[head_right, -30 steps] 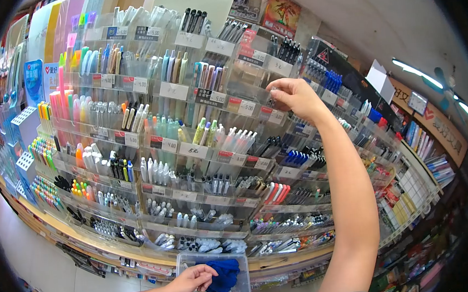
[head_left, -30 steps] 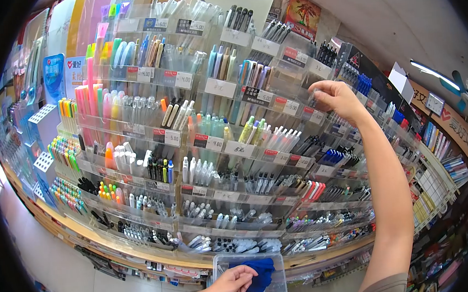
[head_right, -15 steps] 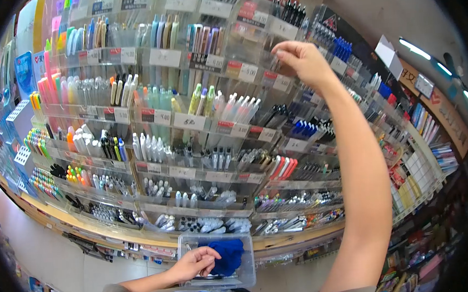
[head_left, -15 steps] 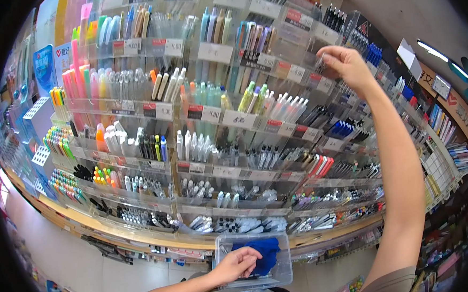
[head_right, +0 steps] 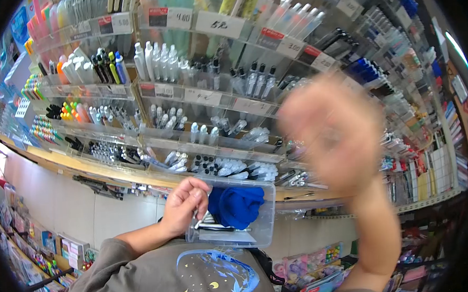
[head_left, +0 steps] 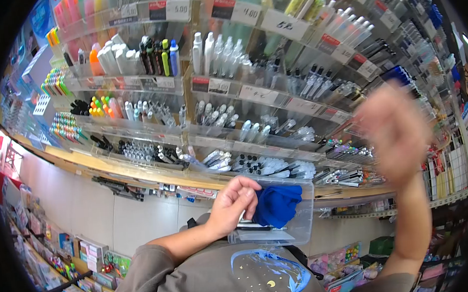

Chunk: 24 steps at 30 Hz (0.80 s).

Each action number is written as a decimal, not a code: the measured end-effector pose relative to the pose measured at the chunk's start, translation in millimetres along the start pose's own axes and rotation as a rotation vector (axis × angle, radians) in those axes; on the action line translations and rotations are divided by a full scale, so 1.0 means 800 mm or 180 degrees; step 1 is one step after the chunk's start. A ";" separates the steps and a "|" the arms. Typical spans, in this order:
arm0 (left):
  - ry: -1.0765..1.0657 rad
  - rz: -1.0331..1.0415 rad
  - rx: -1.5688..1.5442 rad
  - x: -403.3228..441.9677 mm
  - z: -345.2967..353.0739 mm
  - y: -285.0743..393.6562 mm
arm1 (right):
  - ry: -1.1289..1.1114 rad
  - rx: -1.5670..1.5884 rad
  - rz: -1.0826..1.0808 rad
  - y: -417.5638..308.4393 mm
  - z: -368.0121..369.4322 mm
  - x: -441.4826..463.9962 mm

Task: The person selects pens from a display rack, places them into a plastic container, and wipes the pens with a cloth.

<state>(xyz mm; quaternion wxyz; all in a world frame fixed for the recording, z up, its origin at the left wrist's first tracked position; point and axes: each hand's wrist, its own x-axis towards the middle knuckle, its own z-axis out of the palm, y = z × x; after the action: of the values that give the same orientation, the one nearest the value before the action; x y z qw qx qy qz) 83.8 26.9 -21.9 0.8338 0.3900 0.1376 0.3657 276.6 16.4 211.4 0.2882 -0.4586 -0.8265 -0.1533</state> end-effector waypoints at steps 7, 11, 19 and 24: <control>0.0075 -0.0218 0.0356 0.004 -0.006 0.006 | -0.2588 -0.0093 0.1466 -0.083 0.197 -0.226; 0.0042 -0.0147 0.0643 0.004 -0.004 0.000 | -0.1972 0.0455 0.1931 -0.074 0.197 -0.231; -0.0503 -0.0313 0.1849 0.014 -0.011 0.008 | 0.1398 0.4220 0.4393 -0.022 0.100 -0.226; -0.1816 0.0551 0.5059 0.027 -0.005 0.005 | 0.2392 0.4885 0.3495 0.004 0.013 -0.239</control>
<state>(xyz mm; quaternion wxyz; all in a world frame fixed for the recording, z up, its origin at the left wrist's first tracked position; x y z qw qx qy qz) 94.8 46.1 -20.1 0.2837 0.9464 0.1078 0.1105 354.7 -104.9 85.1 0.7766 -0.3882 -0.2329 0.4381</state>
